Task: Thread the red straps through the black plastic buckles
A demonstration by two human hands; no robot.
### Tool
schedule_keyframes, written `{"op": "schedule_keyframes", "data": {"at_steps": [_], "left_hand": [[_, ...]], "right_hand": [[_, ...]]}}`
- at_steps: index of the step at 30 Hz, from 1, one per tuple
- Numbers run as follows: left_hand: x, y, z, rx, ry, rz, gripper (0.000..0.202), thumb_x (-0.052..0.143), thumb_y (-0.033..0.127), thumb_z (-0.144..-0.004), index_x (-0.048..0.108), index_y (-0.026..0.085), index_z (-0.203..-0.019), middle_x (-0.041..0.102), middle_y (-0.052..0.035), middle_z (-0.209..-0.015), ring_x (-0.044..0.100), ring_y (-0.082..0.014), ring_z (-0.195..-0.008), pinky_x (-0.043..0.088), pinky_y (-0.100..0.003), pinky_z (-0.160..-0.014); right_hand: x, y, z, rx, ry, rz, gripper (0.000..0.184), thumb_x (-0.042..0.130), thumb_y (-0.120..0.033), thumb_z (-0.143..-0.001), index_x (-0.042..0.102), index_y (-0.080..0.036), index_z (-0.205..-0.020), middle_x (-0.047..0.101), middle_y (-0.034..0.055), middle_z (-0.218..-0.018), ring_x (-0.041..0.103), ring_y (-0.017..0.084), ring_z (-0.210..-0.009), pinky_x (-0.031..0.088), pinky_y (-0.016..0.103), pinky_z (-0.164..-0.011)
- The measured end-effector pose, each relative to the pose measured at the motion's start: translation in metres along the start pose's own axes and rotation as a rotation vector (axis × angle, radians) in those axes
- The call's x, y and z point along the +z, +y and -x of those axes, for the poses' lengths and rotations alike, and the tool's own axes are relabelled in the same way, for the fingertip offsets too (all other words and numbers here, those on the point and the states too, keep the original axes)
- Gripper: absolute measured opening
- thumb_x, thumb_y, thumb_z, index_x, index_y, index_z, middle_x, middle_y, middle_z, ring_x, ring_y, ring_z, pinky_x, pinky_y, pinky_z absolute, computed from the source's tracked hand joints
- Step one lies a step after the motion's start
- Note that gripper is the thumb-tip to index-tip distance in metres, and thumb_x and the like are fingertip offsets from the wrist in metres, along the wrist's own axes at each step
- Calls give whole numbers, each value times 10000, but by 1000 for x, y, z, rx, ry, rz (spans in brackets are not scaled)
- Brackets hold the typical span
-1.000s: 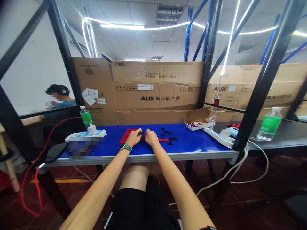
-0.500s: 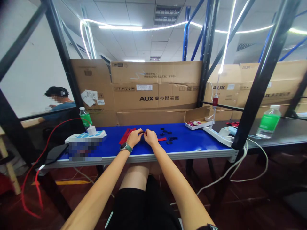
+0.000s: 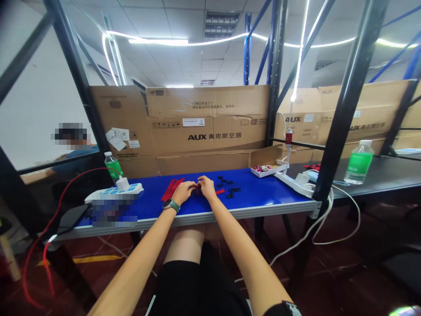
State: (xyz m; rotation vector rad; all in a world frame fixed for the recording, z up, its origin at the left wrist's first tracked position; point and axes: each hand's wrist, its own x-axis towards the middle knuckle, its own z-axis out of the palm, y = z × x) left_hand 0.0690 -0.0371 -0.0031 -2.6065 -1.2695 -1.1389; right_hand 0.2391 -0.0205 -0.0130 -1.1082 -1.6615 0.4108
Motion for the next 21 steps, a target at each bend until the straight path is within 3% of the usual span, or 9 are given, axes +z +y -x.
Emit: {"op": "schedule_keyframes", "data": {"at_steps": [3, 5, 9, 11, 17, 21], "left_hand": [[-2, 3, 1, 19, 2, -11, 194, 573, 187, -917, 734, 269, -987, 737, -37, -976, 672, -193, -951, 498, -269, -844], [-2, 4, 1, 14, 1, -34, 186, 566, 189, -920, 728, 261, -975, 728, -42, -969, 667, -191, -947, 497, -263, -837], [-1, 2, 0, 4, -5, -69, 156, 573, 190, -915, 716, 234, -957, 716, -60, -958, 661, -197, -928, 496, -273, -833], [0, 1, 0, 16, -6, -68, 142, 579, 195, -915, 710, 230, -958, 712, -60, -956, 659, -200, -928, 493, -279, -835], [-1, 5, 1, 4, -4, -70, 158, 546, 210, -937, 697, 245, -969, 697, -56, -953, 657, -194, -912, 489, -265, -808], [-1, 4, -1, -18, 32, -40, 223, 475, 174, -960, 680, 242, -1010, 704, -61, -985, 661, -191, -928, 491, -265, -810]], "right_hand": [[-1, 1, 0, 52, 187, 24, 233, 461, -213, -918, 619, -194, -1088, 747, 48, -868, 718, 180, -834, 538, 299, -842], [-1, 3, 0, 74, 243, 18, 232, 505, -277, -919, 599, -194, -1115, 747, 58, -878, 723, 193, -816, 551, 310, -816], [3, 6, -1, 103, 154, -100, 466, 702, -268, -770, 537, -212, -1203, 755, 38, -926, 733, 184, -841, 566, 294, -799], [4, 7, -1, 112, 125, -148, 534, 714, -226, -731, 519, -217, -1228, 759, 26, -940, 734, 170, -850, 569, 284, -799], [-1, 4, -2, 122, 164, -53, 142, 617, -252, -804, 664, -190, -923, 759, 46, -841, 734, 191, -778, 579, 294, -749], [-2, 0, -2, 0, 151, 61, 178, 554, -191, -834, 725, -208, -881, 769, 42, -928, 725, 191, -903, 547, 302, -887]]}}
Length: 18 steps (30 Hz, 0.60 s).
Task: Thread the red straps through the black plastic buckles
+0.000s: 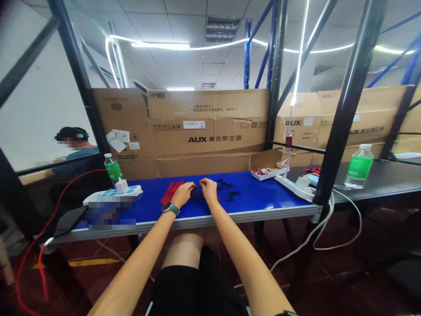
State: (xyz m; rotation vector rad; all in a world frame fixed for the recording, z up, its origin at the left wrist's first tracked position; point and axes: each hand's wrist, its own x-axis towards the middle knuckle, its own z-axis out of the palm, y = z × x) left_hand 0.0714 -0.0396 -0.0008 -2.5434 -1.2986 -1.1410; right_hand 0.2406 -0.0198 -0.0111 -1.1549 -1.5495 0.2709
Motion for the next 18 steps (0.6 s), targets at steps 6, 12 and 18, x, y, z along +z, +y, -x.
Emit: {"op": "schedule_keyframes", "data": {"at_steps": [6, 12, 18], "left_hand": [[4, -7, -2, -88, 97, 67, 181, 520, 159, -938, 627, 245, -1057, 724, -58, -968, 680, -196, -928, 494, -269, -800], [-2, -4, 0, -38, 106, 83, 216, 494, 124, -931, 658, 243, -1007, 724, -49, -933, 677, -185, -897, 495, -268, -804], [-2, -8, -2, -13, 151, 73, 196, 576, 133, -880, 749, 220, -907, 748, -59, -916, 683, -208, -890, 517, -313, -864]], "right_hand": [[2, -5, 3, -122, -203, 42, 268, 508, -108, -832, 743, -228, -884, 772, 27, -975, 711, 185, -970, 514, 272, -917], [0, -8, 7, -139, -179, -74, 338, 501, -130, -829, 586, -236, -1138, 759, -9, -902, 719, 163, -912, 518, 273, -885], [0, -8, 9, -165, -134, -46, 260, 515, -175, -801, 568, -231, -1050, 758, -6, -847, 724, 163, -847, 521, 248, -815]]}}
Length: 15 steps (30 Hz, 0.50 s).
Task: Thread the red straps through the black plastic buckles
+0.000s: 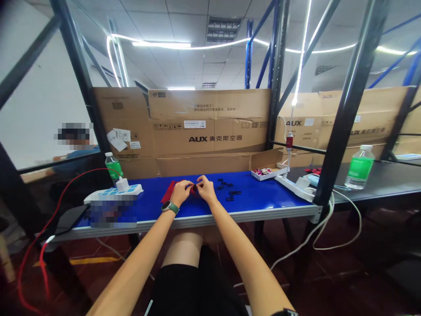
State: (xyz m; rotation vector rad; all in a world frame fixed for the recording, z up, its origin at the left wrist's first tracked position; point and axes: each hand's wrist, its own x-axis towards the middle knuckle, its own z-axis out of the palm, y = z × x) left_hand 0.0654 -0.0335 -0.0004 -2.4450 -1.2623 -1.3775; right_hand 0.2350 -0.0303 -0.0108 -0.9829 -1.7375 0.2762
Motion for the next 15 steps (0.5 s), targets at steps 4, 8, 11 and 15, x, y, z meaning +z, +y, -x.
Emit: {"op": "schedule_keyframes", "data": {"at_steps": [4, 8, 11, 15], "left_hand": [[5, -4, 1, -4, 9, 58, 225, 595, 119, -864, 775, 212, -963, 774, -55, -977, 707, -201, -893, 536, -316, -875], [3, -4, 1, 4, 29, 116, 188, 615, 167, -888, 772, 210, -983, 780, -48, -963, 713, -179, -862, 541, -294, -865], [-1, -1, 0, -36, 27, 118, 161, 620, 170, -888, 757, 216, -961, 779, -35, -910, 708, -169, -804, 534, -267, -790], [-5, 5, 2, -81, 48, 41, 147, 584, 149, -889, 709, 220, -917, 760, -34, -869, 702, -183, -796, 497, -260, -743]], "right_hand": [[1, 3, 0, 70, 41, -8, 240, 545, -224, -781, 598, -226, -1015, 756, -6, -795, 726, 178, -774, 537, 255, -757], [1, 9, -3, 64, 56, -141, 260, 581, -249, -771, 640, -214, -1021, 758, 4, -792, 729, 187, -757, 563, 292, -785], [3, 10, -4, 65, 10, -276, 300, 556, -272, -819, 642, -226, -1103, 758, 7, -850, 732, 183, -806, 581, 314, -789], [6, 6, -2, 102, -38, -354, 339, 556, -387, -878, 610, -231, -1173, 744, 17, -893, 718, 188, -850, 582, 326, -773]]}}
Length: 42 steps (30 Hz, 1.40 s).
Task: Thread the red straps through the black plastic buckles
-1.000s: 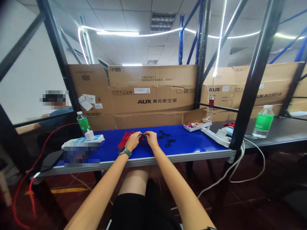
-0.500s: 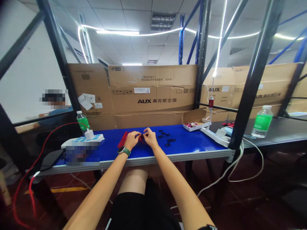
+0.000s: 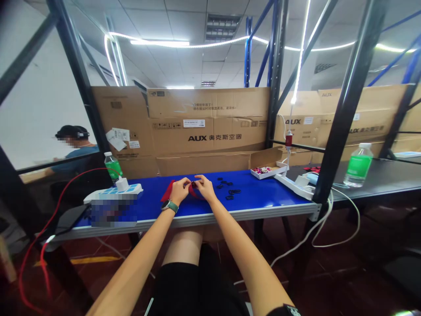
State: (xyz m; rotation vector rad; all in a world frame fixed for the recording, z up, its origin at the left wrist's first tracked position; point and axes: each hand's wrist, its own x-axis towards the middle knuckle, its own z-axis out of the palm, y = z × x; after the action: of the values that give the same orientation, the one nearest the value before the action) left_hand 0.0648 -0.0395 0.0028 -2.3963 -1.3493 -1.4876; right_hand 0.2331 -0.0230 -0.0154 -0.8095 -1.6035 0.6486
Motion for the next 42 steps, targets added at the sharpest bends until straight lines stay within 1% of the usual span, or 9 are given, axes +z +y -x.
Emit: {"op": "schedule_keyframes", "data": {"at_steps": [4, 9, 17, 25, 28, 32, 36, 38, 42], "left_hand": [[-1, 4, 1, 30, -34, -87, 155, 540, 137, -895, 648, 237, -941, 738, -40, -863, 698, -204, -828, 456, -260, -721], [-1, 2, -1, -72, 32, -75, 168, 459, 151, -936, 579, 239, -1012, 716, -45, -866, 692, -195, -787, 420, -247, -669], [3, -5, 1, -192, 19, 94, 170, 390, 190, -979, 535, 245, -1050, 680, -2, -790, 644, -137, -557, 377, -213, -536], [4, -11, -5, 44, 132, 121, 105, 484, 157, -909, 566, 204, -861, 641, -49, -897, 626, -174, -827, 474, -258, -750], [4, -14, -5, -26, 191, 148, 114, 463, 147, -916, 556, 210, -896, 631, -26, -852, 609, -157, -737, 462, -253, -706], [5, -18, -4, -108, 232, 167, 121, 445, 141, -921, 538, 218, -923, 623, -7, -828, 584, -145, -651, 457, -263, -686], [2, -15, -3, -113, 301, 33, 159, 483, 80, -844, 547, 212, -905, 627, -57, -940, 616, -199, -877, 469, -313, -819], [-2, -10, -2, -139, 318, -38, 225, 472, 46, -808, 572, 211, -923, 631, -69, -991, 611, -213, -948, 461, -333, -870], [-7, -2, 1, -55, 184, -66, 256, 441, 58, -833, 639, 213, -883, 659, -66, -988, 606, -216, -1002, 441, -346, -945]], "right_hand": [[1, 1, 0, 44, -41, 11, 433, 666, -465, -819, 580, -211, -1159, 723, 13, -845, 697, 187, -826, 549, 339, -829], [2, 7, -4, 120, -103, -151, 519, 763, -395, -706, 538, -215, -1138, 692, 4, -865, 691, 180, -825, 542, 328, -818], [6, 13, -4, 113, -162, -157, 437, 720, -293, -714, 542, -217, -1105, 684, -12, -818, 689, 176, -771, 547, 312, -759], [3, 7, -4, 112, -212, -278, 426, 686, -504, -809, 581, -214, -1102, 720, 44, -926, 690, 191, -834, 550, 318, -757], [3, 8, -5, 63, -201, -210, 444, 758, -459, -751, 614, -204, -1085, 712, 42, -950, 681, 185, -855, 541, 316, -800], [4, 13, -5, 48, -206, -63, 342, 696, -406, -819, 623, -193, -1076, 713, 37, -918, 685, 181, -823, 536, 315, -798], [4, 13, -3, -18, -109, 245, 274, 686, -335, -853, 614, -214, -1088, 715, 38, -981, 681, 176, -801, 516, 305, -790], [5, 8, 0, -67, -148, 427, 297, 713, -327, -851, 610, -231, -1111, 714, 47, -1052, 680, 188, -878, 495, 303, -829], [11, -9, 8, -73, -208, 833, 253, 586, -375, -959, 617, -207, -1145, 701, 124, -1132, 611, 256, -1119, 409, 379, -988]]}}
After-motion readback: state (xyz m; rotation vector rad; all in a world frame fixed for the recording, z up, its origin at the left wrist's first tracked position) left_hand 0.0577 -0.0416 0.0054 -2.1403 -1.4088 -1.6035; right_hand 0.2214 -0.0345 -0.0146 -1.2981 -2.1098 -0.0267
